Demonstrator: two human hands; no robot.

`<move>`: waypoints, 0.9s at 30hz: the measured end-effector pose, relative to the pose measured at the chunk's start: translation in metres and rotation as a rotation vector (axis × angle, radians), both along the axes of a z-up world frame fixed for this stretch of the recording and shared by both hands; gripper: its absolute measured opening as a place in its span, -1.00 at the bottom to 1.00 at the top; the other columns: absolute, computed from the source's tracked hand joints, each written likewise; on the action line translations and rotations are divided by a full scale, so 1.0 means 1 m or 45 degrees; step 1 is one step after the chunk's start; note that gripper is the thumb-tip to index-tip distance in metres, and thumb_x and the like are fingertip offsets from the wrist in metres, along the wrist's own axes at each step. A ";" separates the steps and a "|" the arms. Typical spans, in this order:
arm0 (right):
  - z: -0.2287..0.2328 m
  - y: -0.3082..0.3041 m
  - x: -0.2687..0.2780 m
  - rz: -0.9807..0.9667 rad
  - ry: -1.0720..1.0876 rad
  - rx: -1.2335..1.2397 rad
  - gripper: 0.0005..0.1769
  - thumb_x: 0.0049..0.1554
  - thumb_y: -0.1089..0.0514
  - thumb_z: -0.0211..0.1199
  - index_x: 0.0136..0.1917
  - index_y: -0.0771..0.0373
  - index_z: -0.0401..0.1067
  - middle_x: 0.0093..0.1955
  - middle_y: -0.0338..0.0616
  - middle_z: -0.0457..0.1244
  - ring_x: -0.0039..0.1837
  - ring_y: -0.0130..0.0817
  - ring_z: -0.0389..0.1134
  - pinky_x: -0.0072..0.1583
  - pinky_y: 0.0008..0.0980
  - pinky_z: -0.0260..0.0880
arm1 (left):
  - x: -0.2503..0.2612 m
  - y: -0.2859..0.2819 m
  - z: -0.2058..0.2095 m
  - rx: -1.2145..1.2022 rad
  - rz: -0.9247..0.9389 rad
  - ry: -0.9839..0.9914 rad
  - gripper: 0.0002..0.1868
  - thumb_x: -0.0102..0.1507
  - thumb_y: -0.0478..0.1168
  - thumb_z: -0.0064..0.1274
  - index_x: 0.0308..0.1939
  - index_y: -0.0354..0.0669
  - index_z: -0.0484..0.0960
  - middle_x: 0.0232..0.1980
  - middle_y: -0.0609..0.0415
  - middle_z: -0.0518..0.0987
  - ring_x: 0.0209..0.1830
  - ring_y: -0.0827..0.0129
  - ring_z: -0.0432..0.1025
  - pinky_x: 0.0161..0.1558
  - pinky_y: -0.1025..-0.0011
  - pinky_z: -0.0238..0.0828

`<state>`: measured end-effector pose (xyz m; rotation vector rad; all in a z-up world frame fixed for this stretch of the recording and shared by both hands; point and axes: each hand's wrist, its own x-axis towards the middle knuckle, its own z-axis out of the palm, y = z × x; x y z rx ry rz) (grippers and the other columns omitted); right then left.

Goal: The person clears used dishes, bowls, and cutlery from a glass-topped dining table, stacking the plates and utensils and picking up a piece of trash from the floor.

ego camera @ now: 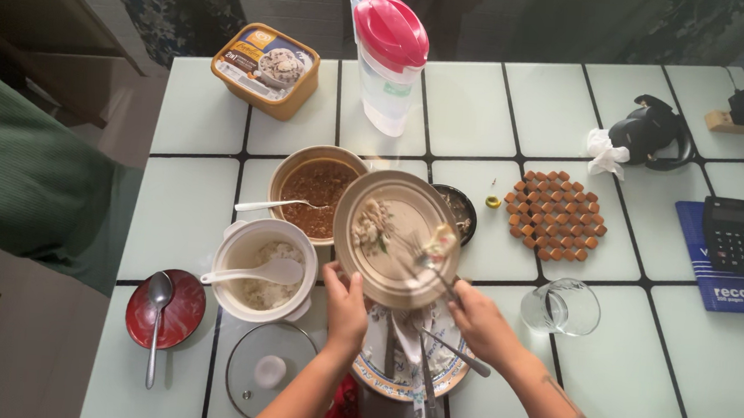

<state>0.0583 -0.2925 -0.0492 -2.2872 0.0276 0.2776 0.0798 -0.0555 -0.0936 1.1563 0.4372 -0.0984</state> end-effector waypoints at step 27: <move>0.026 0.044 0.027 0.010 -0.103 -0.022 -0.85 0.28 0.16 -0.01 0.05 0.28 0.16 -0.11 0.28 0.36 0.02 0.30 0.38 0.04 0.12 0.32 | 0.029 0.010 0.076 0.472 -0.469 0.096 -0.57 0.38 -0.22 -0.24 0.34 -0.16 0.24 -0.03 -0.19 0.63 -0.12 0.16 0.62 -0.20 0.27 0.71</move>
